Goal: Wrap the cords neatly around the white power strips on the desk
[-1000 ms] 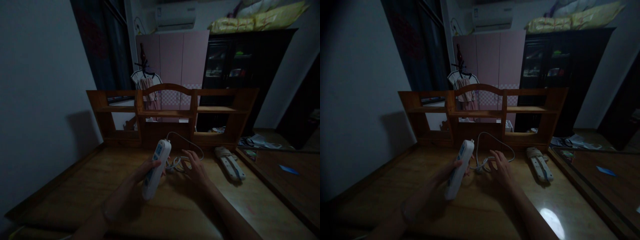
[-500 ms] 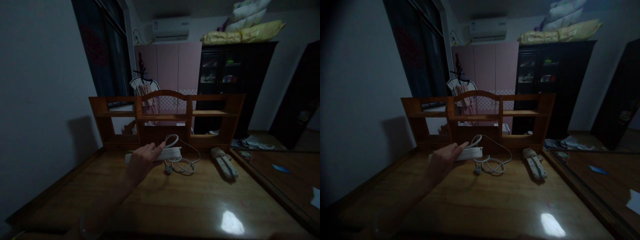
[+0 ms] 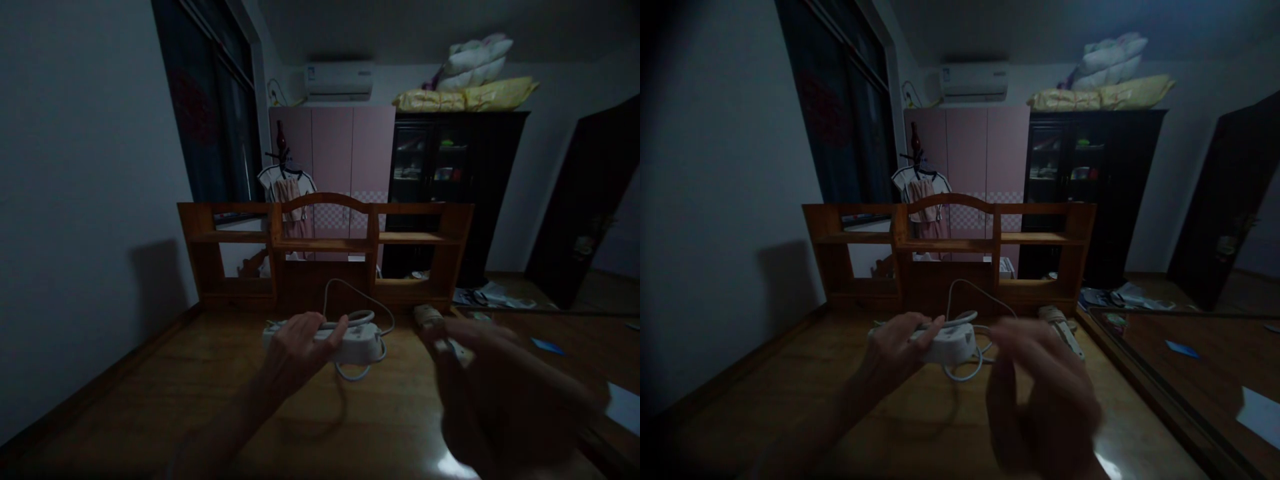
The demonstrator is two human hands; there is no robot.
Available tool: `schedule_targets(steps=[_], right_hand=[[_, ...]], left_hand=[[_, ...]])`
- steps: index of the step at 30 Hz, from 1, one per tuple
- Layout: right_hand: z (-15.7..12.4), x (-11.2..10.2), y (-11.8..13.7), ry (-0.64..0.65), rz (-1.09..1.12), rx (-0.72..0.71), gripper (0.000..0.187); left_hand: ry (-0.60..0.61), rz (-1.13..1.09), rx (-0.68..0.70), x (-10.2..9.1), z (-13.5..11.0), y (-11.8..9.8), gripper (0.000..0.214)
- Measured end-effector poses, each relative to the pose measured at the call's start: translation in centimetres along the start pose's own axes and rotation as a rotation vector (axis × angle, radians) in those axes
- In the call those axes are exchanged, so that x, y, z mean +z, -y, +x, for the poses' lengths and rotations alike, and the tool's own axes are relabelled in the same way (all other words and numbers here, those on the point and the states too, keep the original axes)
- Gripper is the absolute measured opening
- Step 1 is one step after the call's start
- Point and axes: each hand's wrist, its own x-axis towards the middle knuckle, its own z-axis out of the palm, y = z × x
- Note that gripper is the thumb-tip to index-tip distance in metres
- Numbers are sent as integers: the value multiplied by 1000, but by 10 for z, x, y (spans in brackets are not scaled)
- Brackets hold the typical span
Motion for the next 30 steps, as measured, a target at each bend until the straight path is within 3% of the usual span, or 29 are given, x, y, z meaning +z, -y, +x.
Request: schedule_targets(steps=[2, 5, 7, 10, 16, 20, 23, 25, 27, 30], right_hand=[[7, 23, -14, 94, 112, 67, 36], [2, 42, -38, 526, 277, 162, 38], [-7, 44, -49, 691, 282, 221, 31], [-15, 40, -54, 739, 255, 280, 17], [-1, 40, -57, 824, 302, 322, 27], [-4, 49, -69, 809, 262, 315, 29], [-14, 53, -89, 768, 262, 345, 35], [-21, 53, -105, 713, 226, 366, 38], [-25, 50, -118, 662, 193, 390, 39], [-27, 37, -126, 621, 161, 405, 36]], left_hand=[[-40, 10, 48, -6, 1, -1, 43], [-48, 33, 106, -17, 1, 0, 45], [-3, 10, 121, -22, -2, 0, 46], [173, -91, 59, -23, -12, -1, 46], [538, -261, -161, -10, -40, -9, 56], [552, -421, -261, -11, -59, -12, 63], [367, -577, -394, -25, -71, -13, 67], [117, -611, -732, -39, -75, -12, 67], [-190, -703, -1178, -54, -75, -8, 59], [-669, -1085, -1608, -67, -73, 5, 47]])
